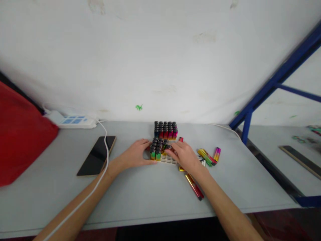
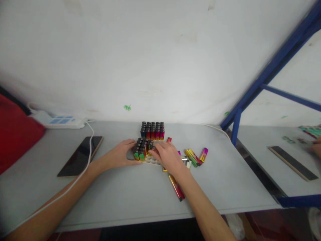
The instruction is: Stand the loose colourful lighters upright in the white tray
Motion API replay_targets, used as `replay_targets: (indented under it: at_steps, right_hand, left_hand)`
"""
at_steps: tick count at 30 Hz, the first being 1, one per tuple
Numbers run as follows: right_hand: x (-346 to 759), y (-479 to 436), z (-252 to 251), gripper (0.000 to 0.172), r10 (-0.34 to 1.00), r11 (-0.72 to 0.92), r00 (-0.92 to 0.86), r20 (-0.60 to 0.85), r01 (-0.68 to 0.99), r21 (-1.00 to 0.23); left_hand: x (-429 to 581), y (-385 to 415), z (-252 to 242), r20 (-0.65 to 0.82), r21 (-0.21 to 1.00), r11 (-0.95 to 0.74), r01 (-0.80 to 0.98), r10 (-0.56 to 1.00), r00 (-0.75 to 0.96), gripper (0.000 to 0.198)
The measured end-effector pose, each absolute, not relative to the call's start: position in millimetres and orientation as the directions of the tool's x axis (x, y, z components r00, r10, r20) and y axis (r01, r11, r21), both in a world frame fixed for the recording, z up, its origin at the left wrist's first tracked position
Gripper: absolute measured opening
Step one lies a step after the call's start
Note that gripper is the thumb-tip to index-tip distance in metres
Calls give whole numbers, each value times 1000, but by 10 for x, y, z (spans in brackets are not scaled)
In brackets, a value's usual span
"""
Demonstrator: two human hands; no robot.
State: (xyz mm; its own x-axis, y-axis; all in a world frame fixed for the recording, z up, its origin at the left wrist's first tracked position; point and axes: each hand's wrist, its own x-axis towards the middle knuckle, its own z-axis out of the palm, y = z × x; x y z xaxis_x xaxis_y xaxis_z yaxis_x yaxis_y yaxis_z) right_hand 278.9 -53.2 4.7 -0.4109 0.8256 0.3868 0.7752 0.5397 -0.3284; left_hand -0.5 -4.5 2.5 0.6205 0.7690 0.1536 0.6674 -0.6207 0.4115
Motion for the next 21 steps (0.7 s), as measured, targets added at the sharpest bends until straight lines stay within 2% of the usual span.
replay_targets:
  at_steps: [3, 6, 9, 11, 14, 17, 21]
  right_hand:
    - [2721, -536, 56, 29, 818, 542, -432, 379, 799, -259]
    - [2822, -514, 83, 37, 837, 533, -411, 362, 764, -364]
    - [3117, -447, 88, 45, 885, 428, -249, 394, 769, -475]
    - [3328, -382, 45, 40, 893, 366, -145, 427, 786, -499]
    - [3491, -299, -70, 33, 896, 342, -127, 425, 808, -480]
    - [3422, -279, -152, 41, 940, 262, -131, 316, 869, -420]
    - [3213, -297, -136, 55, 989, 64, -11, 146, 931, -360]
  left_hand:
    - [-13, -37, 10, 177, 411, -635, 654, 759, 627, 63]
    - [-19, -25, -5, 174, 414, -630, 657, 763, 622, 61]
    - [-18, -22, -6, 160, 418, -622, 663, 768, 620, 61]
    - [-15, -25, 1, 162, 417, -624, 661, 767, 621, 63]
    - [-9, -29, 8, 169, 410, -625, 664, 768, 618, 65]
    - [-5, -25, 5, 160, 403, -627, 667, 766, 623, 65]
    - [0, -22, 7, 152, 407, -617, 674, 773, 616, 64]
